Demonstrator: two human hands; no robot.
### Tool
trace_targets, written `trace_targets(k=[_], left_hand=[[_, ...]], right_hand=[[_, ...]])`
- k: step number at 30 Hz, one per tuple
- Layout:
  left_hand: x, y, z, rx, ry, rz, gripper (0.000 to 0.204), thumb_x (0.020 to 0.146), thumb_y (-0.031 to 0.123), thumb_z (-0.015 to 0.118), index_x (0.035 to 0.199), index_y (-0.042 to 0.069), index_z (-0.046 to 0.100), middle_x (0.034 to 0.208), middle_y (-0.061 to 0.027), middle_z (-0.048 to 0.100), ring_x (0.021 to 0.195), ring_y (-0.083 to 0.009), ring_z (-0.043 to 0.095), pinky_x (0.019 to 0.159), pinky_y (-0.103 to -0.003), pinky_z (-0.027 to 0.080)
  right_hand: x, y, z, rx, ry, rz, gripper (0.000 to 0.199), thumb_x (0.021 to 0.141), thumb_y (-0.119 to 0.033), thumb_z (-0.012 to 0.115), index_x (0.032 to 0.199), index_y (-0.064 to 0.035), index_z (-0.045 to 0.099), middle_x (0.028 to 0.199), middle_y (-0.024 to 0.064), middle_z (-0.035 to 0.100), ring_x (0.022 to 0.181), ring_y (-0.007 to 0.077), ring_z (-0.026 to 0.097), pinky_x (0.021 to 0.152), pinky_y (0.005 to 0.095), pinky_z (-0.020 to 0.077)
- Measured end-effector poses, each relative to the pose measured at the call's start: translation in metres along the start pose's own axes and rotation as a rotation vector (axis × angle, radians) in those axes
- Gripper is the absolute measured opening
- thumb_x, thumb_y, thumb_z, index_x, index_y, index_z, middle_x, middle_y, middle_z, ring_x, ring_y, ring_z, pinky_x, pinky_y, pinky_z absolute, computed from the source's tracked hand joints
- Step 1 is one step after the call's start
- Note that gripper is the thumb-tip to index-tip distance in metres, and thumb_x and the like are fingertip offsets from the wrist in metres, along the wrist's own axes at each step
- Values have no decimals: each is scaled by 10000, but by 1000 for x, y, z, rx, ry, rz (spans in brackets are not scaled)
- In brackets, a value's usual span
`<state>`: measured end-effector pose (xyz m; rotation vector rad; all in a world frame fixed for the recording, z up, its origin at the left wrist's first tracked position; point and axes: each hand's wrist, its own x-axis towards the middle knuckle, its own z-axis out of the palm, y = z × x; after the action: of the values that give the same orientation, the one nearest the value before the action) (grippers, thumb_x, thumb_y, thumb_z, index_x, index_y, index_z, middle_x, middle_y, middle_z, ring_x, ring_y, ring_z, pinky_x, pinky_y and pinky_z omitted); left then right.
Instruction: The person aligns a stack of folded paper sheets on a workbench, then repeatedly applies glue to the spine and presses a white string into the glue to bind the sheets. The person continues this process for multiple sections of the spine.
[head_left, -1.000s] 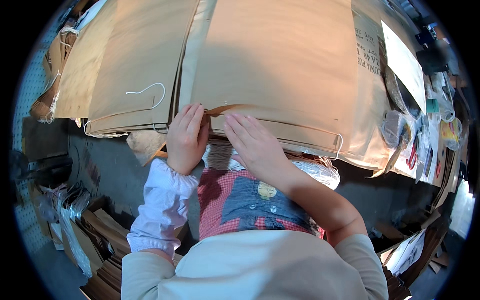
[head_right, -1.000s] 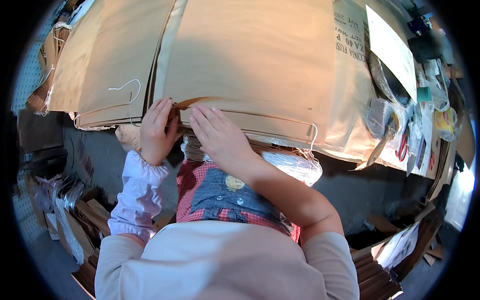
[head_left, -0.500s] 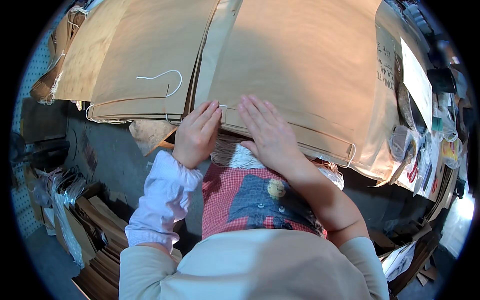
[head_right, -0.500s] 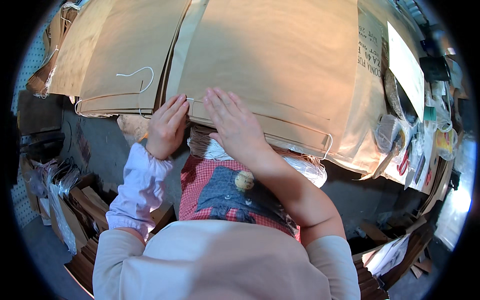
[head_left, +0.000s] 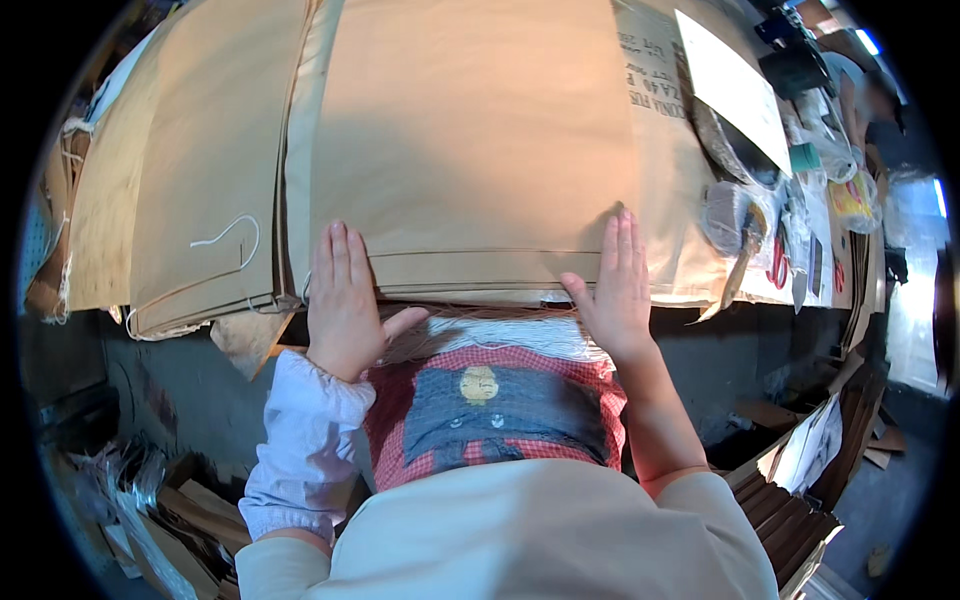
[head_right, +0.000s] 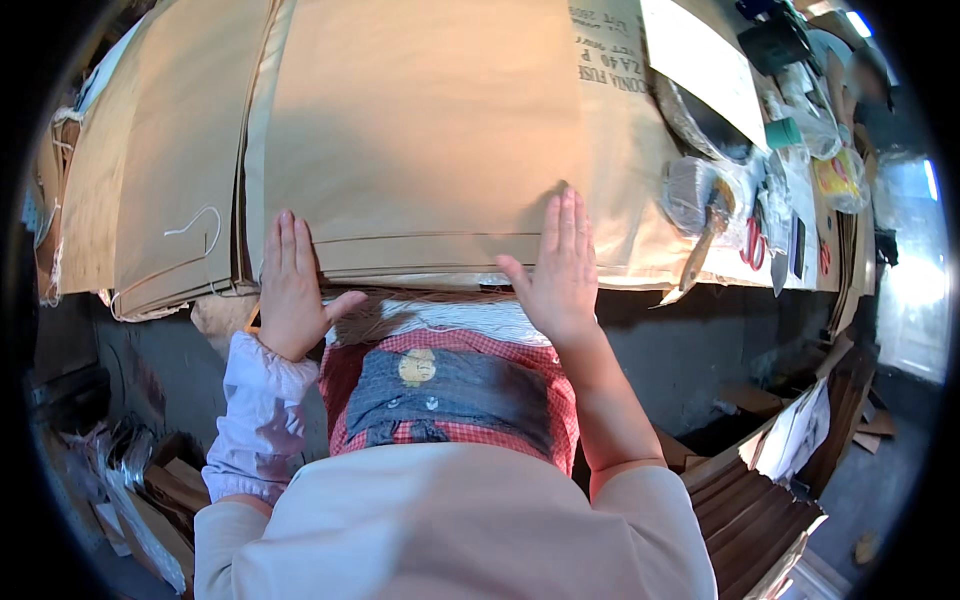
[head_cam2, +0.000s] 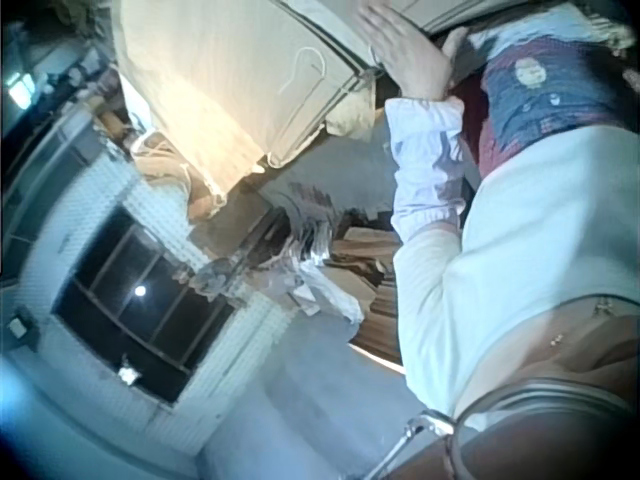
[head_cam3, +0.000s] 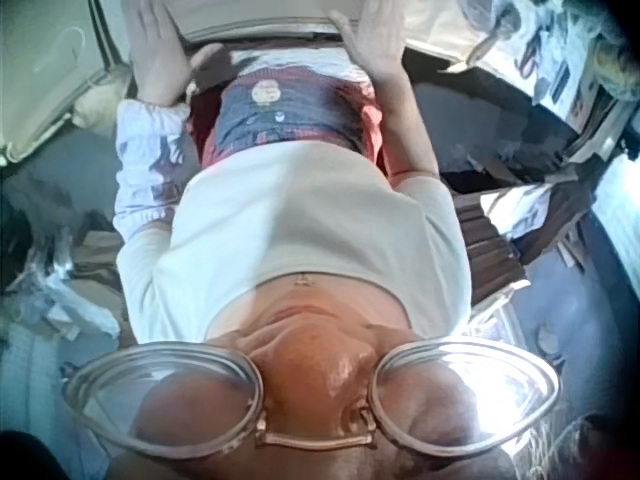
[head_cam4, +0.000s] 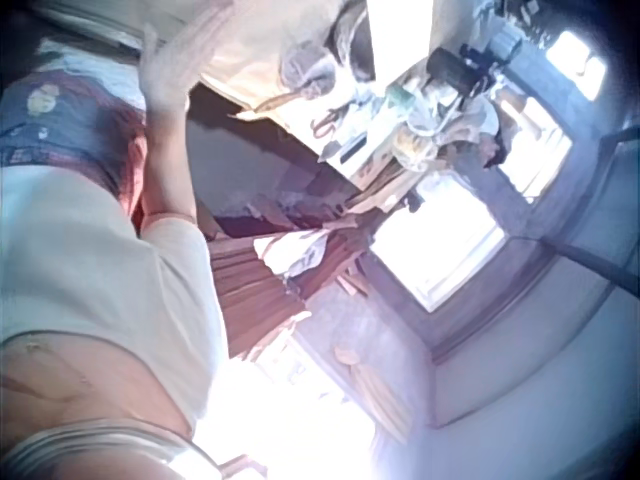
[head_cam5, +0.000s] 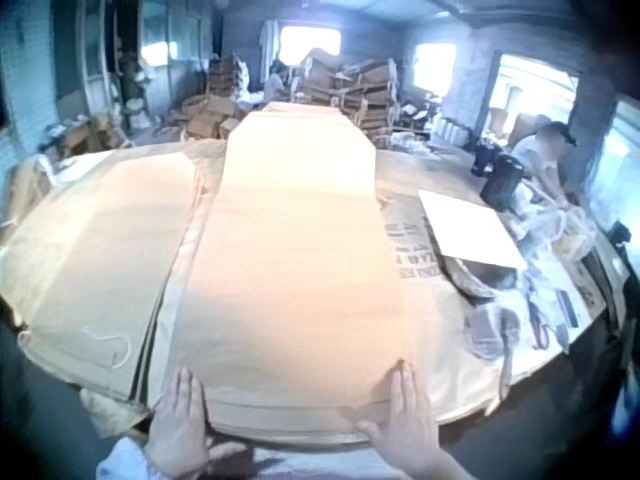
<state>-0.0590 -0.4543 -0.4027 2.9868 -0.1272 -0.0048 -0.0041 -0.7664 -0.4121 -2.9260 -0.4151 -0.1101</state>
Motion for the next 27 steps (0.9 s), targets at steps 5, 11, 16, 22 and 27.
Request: trace_targets(k=[5,11,16,22,27], left_hand=[[8,-17,5,-219,148,-88,714,905,278,570,1390,-120,230,1447,-334,235,1357,-460,223,1121,-471,207],[11,-27,20,-232,174,-85,589,933,171,512,1383,-113,260,1455,-331,222,1357,-469,215,1124,-470,200],[13,-21,18,-265,175,-106,565,932,159,507,1375,-110,282,1460,-325,218,1359,-467,212,1125,-471,199],[14,-19,27,-274,226,-118,575,919,122,506,1381,-109,252,1454,-328,220,1350,-482,211,1121,-486,204],[14,-18,31,-286,271,-119,589,902,104,519,1377,-110,245,1442,-337,233,1342,-484,224,1115,-491,216]], right_hand=[[2,22,10,17,199,214,712,839,-294,648,1342,107,344,1423,286,330,1287,391,377,1037,442,349],[11,4,15,49,398,-1,401,779,-181,684,1100,29,567,1180,193,523,994,342,524,878,437,436],[13,23,9,246,316,305,419,713,-123,750,1064,29,577,1038,166,561,1002,329,547,840,425,470],[16,18,-2,189,182,344,357,734,-148,741,1011,23,596,1001,173,581,967,350,574,840,405,477],[18,19,6,206,223,302,348,749,-162,732,1005,31,595,1011,187,579,954,348,581,840,398,481]])
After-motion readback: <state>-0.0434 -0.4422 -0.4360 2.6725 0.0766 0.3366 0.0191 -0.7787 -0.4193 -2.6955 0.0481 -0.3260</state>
